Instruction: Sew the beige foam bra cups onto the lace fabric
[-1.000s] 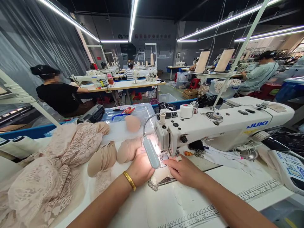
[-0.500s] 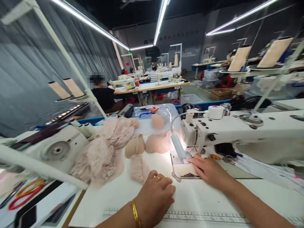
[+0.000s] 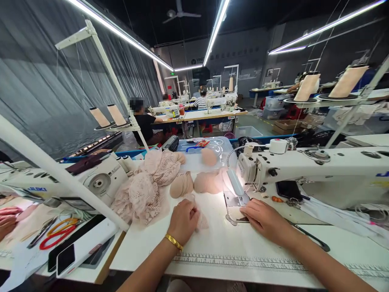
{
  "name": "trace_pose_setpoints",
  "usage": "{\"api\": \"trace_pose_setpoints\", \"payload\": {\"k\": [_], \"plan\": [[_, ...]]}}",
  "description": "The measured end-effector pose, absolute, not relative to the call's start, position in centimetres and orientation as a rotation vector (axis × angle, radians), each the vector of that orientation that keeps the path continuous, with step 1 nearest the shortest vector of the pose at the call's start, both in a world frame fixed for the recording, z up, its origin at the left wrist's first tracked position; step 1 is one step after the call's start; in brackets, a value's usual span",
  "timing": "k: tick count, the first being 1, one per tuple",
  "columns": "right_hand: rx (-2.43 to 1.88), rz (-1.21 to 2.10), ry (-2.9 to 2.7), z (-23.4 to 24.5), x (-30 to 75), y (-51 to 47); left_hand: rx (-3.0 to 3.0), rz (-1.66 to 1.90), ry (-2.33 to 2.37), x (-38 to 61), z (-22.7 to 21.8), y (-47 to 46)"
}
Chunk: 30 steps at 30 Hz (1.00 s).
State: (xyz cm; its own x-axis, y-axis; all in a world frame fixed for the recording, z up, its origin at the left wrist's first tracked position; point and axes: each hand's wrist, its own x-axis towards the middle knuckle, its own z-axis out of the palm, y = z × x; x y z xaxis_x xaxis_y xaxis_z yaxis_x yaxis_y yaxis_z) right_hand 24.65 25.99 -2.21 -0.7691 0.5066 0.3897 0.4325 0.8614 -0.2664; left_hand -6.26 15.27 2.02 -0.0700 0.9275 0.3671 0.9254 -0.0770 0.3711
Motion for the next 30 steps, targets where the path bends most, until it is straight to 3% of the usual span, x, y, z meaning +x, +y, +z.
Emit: {"api": "trace_pose_setpoints", "payload": {"k": [5,8,11,20,30], "plan": [[-0.733,0.352,-2.472,-1.3,25.5,24.2,2.513,0.980,1.737,-2.8,4.2,15.7],[-0.816,0.468,-2.383,-1.5,26.6,23.9,2.901,0.571,1.206,-0.5,3.3,14.6],[-0.930,0.621,-2.305,-1.4,27.5,23.9,2.812,0.320,0.933,0.3,2.3,13.4],[-0.958,1.063,-2.217,0.9,25.2,22.7,2.314,0.934,1.264,-1.9,2.6,15.2],[-0.376,0.482,-2.260,3.2,23.7,20.2,1.607,0.553,0.976,0.3,2.2,18.9]]}}
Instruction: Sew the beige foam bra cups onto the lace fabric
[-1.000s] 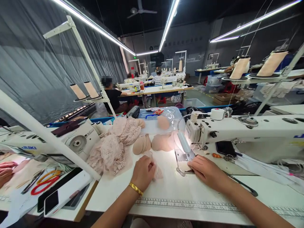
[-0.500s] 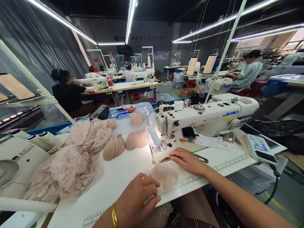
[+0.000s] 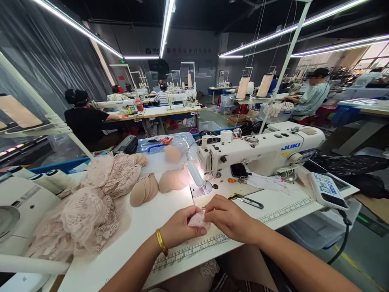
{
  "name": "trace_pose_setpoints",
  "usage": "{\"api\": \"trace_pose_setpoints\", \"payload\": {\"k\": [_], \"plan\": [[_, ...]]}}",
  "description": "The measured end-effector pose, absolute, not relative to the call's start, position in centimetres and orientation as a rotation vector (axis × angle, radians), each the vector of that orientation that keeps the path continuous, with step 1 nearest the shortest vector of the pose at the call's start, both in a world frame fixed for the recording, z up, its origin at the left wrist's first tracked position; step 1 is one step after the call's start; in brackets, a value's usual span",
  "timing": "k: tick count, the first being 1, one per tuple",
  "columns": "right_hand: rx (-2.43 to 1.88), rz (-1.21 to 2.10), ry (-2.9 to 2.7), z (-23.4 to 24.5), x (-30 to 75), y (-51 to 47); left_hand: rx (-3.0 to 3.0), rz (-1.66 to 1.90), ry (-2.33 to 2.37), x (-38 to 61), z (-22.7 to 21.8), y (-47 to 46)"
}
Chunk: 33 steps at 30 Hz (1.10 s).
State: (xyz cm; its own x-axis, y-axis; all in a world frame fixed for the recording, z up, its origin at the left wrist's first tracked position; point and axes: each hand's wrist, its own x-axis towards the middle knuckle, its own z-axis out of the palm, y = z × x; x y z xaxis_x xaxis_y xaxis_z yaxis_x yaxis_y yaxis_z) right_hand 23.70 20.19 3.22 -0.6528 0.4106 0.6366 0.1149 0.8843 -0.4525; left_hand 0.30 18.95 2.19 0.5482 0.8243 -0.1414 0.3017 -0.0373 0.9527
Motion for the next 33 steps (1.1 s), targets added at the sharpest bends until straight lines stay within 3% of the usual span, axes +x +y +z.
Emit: {"api": "trace_pose_setpoints", "payload": {"k": [6,8,20,28,33], "plan": [[-0.739,1.279,-1.991,1.4,24.9,20.7,1.734,0.700,1.197,-0.1,3.0,17.6],[-0.820,1.371,-1.899,1.1,24.4,20.8,1.766,0.701,1.211,-0.1,3.2,17.1],[-0.923,1.253,-1.922,1.0,23.8,20.6,1.509,0.806,1.333,-1.9,2.3,16.5],[-0.970,0.949,-2.324,1.9,25.9,21.2,1.946,1.219,1.364,-2.6,2.8,16.3],[-0.893,1.042,-2.290,2.6,25.8,21.7,2.130,1.233,1.210,-2.1,3.3,16.1]]}}
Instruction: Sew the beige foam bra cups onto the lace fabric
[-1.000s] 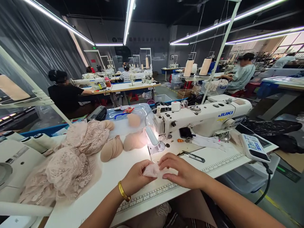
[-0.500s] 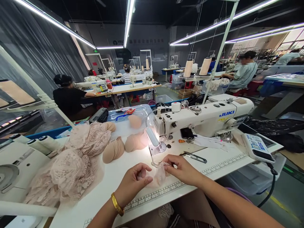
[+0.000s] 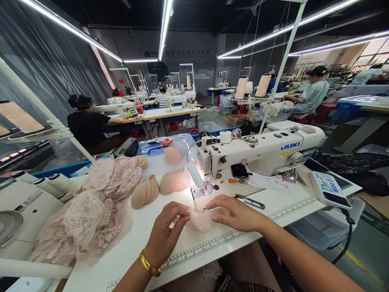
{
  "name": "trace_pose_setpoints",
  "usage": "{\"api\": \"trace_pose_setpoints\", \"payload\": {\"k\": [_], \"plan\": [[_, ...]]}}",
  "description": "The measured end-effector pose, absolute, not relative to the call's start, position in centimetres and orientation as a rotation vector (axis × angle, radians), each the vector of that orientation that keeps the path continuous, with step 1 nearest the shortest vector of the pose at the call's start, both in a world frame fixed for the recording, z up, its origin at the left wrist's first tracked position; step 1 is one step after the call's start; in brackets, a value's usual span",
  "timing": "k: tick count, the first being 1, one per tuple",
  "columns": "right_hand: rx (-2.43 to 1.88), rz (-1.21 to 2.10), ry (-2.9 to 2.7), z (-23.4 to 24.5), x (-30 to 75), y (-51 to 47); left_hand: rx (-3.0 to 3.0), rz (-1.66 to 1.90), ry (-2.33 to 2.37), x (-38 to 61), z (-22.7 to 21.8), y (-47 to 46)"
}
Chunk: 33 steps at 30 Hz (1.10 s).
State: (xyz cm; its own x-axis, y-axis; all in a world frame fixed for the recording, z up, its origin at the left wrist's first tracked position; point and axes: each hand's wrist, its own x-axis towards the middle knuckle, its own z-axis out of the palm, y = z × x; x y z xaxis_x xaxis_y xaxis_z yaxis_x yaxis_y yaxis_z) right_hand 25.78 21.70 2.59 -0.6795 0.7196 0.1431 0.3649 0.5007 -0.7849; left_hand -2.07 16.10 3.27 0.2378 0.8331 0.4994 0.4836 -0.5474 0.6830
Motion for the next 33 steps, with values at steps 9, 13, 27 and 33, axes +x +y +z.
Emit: {"api": "trace_pose_setpoints", "payload": {"k": [9,13,27,33], "plan": [[-0.643,1.525,-1.986,3.3,22.3,21.1,2.193,1.138,1.163,-1.7,3.9,15.6],[-0.554,1.875,-1.750,2.4,22.0,22.0,2.017,0.870,1.402,-3.0,3.6,16.4],[-0.891,1.621,-1.656,-2.9,20.1,24.8,2.041,0.694,2.232,-5.5,2.1,27.9],[-0.872,1.661,-1.595,-2.3,20.2,24.9,1.901,0.953,2.325,-6.5,4.9,26.5]]}}
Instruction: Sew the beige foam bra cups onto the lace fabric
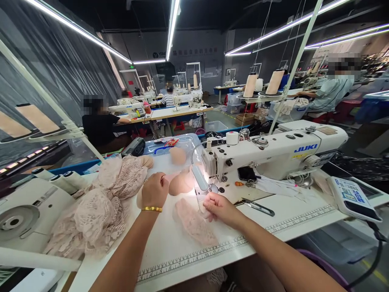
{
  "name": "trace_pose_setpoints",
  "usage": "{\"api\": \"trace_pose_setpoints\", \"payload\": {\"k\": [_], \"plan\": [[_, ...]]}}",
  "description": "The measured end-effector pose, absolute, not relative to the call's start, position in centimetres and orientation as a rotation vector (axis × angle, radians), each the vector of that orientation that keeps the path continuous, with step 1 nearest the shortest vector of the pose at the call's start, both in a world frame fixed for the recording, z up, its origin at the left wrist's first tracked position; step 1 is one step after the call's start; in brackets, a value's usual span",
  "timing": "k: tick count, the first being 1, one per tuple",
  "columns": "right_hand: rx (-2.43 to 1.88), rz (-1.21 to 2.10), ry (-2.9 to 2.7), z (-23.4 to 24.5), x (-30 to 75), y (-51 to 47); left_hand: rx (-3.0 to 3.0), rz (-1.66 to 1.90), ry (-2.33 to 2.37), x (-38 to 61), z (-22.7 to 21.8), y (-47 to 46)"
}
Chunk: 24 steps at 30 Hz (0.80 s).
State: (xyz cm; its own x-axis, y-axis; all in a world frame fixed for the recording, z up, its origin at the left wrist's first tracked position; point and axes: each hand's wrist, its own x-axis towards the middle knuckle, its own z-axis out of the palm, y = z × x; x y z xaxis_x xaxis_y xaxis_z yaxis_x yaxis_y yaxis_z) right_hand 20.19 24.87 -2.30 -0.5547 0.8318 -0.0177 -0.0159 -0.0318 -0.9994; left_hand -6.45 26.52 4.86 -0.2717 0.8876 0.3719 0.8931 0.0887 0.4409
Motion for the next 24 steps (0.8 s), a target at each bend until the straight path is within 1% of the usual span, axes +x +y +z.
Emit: {"api": "trace_pose_setpoints", "payload": {"k": [3,8,10,13,16,19,21,23,24], "plan": [[-0.845,1.686,-1.555,-1.9,20.5,24.6,-1.989,-1.059,-2.347,-6.0,6.5,23.8],[-0.831,1.706,-1.510,-1.1,21.3,24.2,-2.522,-1.244,-2.426,-3.1,7.0,18.7],[-0.814,1.713,-1.504,-0.9,21.6,24.0,-2.598,-1.193,-2.433,-2.2,6.5,17.8],[-0.803,1.678,-1.554,-0.6,21.8,23.5,-2.602,-0.961,-2.427,-1.5,5.6,17.9],[-0.862,1.568,-1.666,0.2,21.8,22.5,-2.628,-0.834,-2.268,-1.2,5.3,18.7],[-0.853,1.340,-1.921,1.6,21.8,21.4,-2.919,-0.861,-1.861,-0.9,5.8,19.6],[-0.761,1.069,-2.124,2.8,21.8,20.9,-3.149,-0.719,-1.674,-0.9,6.6,20.1],[-0.669,0.711,-2.223,3.9,21.8,20.8,-3.218,-0.529,-1.703,-1.4,7.3,20.5],[-0.637,0.522,-2.225,4.3,21.8,20.8,-3.175,-0.505,-1.754,-1.7,7.6,20.7]]}}
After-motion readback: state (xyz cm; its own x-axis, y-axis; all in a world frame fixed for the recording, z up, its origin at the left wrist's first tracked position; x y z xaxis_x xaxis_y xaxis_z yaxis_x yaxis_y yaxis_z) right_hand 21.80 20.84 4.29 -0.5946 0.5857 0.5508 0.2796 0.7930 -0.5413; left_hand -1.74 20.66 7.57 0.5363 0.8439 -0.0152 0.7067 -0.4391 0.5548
